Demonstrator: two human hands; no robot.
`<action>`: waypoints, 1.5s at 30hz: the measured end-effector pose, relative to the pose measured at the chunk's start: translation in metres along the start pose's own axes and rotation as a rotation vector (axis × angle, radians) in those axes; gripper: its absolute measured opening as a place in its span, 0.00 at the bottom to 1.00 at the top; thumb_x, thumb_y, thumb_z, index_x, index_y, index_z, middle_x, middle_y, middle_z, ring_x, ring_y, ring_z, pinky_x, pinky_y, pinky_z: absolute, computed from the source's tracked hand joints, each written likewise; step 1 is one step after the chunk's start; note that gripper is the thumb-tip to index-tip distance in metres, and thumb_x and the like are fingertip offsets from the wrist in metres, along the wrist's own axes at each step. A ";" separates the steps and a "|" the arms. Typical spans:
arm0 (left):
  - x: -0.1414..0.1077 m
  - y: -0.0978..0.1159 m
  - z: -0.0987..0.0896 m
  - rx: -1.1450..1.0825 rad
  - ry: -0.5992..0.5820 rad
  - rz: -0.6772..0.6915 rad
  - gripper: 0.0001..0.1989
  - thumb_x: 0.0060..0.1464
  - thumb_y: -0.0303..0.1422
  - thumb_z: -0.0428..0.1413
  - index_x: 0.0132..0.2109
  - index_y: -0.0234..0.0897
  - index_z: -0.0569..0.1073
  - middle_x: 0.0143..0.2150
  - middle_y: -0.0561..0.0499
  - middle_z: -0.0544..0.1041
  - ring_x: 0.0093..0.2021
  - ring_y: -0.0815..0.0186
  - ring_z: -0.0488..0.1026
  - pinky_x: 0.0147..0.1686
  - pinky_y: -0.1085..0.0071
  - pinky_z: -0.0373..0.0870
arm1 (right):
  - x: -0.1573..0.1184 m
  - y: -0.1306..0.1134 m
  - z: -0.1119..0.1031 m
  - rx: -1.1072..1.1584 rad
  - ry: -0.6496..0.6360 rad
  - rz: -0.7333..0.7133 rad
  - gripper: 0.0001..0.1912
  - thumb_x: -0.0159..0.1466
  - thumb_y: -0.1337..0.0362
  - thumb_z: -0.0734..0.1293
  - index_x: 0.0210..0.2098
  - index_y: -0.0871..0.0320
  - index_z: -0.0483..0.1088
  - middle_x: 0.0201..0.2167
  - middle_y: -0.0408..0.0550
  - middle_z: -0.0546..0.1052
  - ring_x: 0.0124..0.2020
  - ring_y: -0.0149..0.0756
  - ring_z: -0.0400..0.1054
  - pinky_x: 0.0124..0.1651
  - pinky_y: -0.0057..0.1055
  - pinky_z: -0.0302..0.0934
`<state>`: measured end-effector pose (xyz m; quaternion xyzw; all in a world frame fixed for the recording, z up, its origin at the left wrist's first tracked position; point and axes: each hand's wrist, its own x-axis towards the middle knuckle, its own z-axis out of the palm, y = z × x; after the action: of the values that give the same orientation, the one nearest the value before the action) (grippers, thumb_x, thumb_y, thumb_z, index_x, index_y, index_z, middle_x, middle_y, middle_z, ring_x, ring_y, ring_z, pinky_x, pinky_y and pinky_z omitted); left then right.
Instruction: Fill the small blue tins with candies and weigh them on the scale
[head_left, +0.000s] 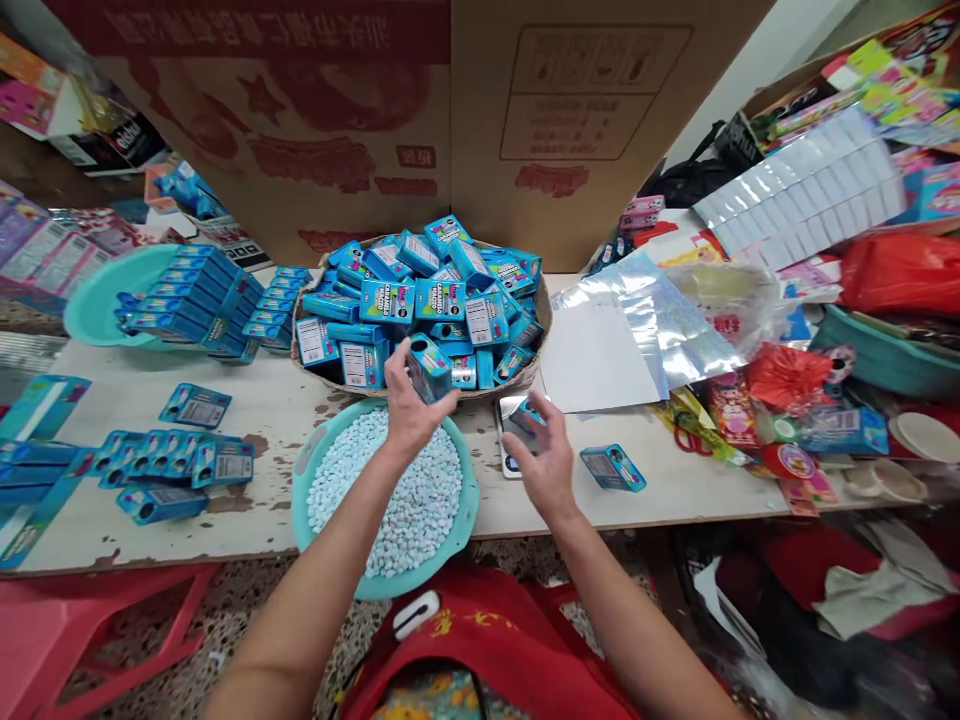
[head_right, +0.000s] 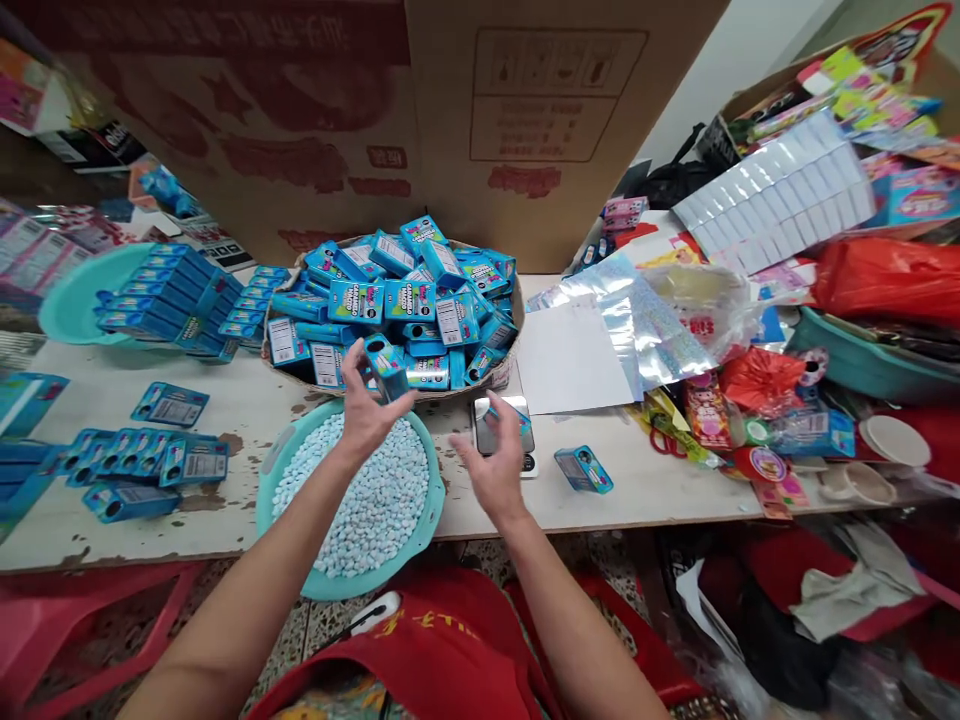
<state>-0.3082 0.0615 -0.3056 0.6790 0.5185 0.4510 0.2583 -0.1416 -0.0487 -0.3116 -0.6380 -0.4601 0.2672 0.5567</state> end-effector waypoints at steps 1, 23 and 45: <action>-0.014 0.008 -0.007 -0.036 -0.012 0.041 0.49 0.40 0.40 0.65 0.66 0.43 0.49 0.64 0.38 0.55 0.62 0.49 0.58 0.57 0.56 0.61 | -0.001 -0.013 0.014 0.075 -0.112 0.005 0.40 0.55 0.51 0.71 0.62 0.54 0.54 0.62 0.56 0.60 0.62 0.45 0.56 0.61 0.45 0.57; -0.086 -0.086 -0.058 0.676 -0.328 -0.405 0.29 0.53 0.56 0.47 0.50 0.38 0.70 0.46 0.39 0.71 0.48 0.49 0.67 0.43 0.59 0.64 | 0.010 0.004 -0.052 0.389 0.203 0.445 0.20 0.43 0.61 0.77 0.34 0.61 0.74 0.32 0.46 0.79 0.30 0.37 0.73 0.38 0.39 0.71; -0.052 0.010 -0.100 -0.973 0.433 -0.711 0.10 0.45 0.36 0.58 0.30 0.36 0.65 0.25 0.53 0.72 0.23 0.69 0.70 0.23 0.73 0.65 | -0.035 -0.056 0.106 -0.371 -0.668 -0.294 0.19 0.56 0.56 0.72 0.44 0.57 0.69 0.40 0.51 0.74 0.44 0.44 0.66 0.46 0.39 0.61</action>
<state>-0.3946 -0.0023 -0.2694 0.1642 0.4884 0.6485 0.5603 -0.2633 -0.0333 -0.2890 -0.5333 -0.7420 0.2899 0.2847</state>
